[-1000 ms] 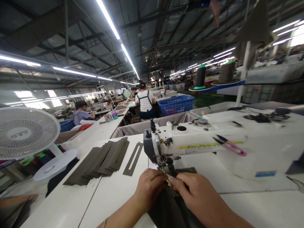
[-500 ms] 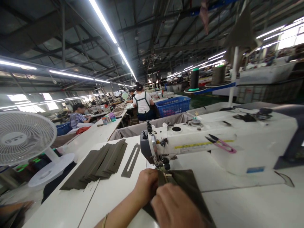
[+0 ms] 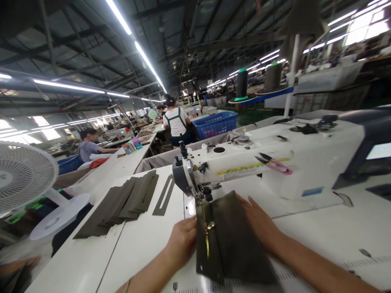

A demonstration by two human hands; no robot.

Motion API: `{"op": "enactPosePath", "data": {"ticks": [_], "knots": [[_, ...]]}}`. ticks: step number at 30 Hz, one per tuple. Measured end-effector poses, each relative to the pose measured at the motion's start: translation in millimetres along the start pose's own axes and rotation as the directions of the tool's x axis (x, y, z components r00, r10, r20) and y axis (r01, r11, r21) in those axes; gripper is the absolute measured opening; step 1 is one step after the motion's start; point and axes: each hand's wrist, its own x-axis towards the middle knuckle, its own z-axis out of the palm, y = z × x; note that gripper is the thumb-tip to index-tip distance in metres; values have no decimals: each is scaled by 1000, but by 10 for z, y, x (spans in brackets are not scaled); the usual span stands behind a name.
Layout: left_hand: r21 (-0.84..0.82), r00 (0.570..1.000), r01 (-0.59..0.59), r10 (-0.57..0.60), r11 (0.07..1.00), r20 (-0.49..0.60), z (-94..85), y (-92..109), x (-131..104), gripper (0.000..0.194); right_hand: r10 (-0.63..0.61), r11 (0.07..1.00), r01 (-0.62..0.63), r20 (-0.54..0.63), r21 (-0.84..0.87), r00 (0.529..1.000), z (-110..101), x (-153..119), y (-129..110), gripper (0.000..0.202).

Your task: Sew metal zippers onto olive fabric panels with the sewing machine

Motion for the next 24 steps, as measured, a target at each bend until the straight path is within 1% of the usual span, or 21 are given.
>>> {"op": "enactPosePath", "data": {"ticks": [1, 3, 4, 6, 8, 9, 11, 12, 14, 16, 17, 18, 19, 21, 24], "knots": [[17, 997, -48, 47, 999, 55, -18, 43, -32, 26, -13, 1000, 14, 13, -27, 1000, 10, -35, 103, 39], [36, 981, -105, 98, 994, 168, -82, 99, -53, 31, -28, 996, 31, 32, -87, 999, 71, -79, 201, 41], [36, 973, -98, 88, 995, 212, -117, 107, -43, 32, -34, 992, 37, 31, -117, 999, 105, -91, 209, 41], [44, 970, -16, 5, 999, 242, -159, 84, 5, 27, -43, 988, 46, 22, -147, 999, 142, -105, 181, 40], [87, 972, 62, -80, 994, 219, -141, 34, 61, 27, -57, 991, 58, 9, -125, 998, 114, -108, 135, 37], [115, 974, 81, -103, 990, 202, -111, 10, 82, 28, -69, 994, 68, -3, -87, 998, 74, -102, 116, 36], [163, 977, 90, -119, 983, 179, -29, -15, 98, 33, -67, 997, 68, -27, 46, 997, -41, -59, 99, 34], [184, 976, 92, -125, 979, 177, 10, -12, 93, 37, -28, 991, 32, -35, 129, 999, -106, -17, 102, 34], [233, 973, 110, -152, 966, 171, 69, 16, 71, 41, 131, 951, -130, 15, 282, 991, -221, 109, 131, 35], [281, 969, 131, -183, 951, 167, 97, 53, 48, 42, 281, 884, -307, 124, 352, 952, -284, 273, 183, 34], [299, 967, 140, -195, 944, 164, 103, 68, 42, 42, 322, 858, -364, 173, 362, 931, -291, 356, 210, 33], [311, 965, 150, -207, 938, 159, 104, 80, 39, 41, 336, 842, -394, 214, 367, 917, -285, 431, 236, 31], [316, 963, 158, -217, 935, 158, 104, 87, 41, 40, 334, 836, -404, 239, 371, 912, -269, 494, 255, 30], [314, 960, 176, -233, 933, 154, 99, 93, 52, 37, 325, 834, -402, 251, 378, 912, -226, 574, 273, 26], [304, 954, 201, -256, 931, 155, 86, 103, 73, 35, 295, 861, -352, 204, 367, 933, -186, 583, 253, 24]]}}
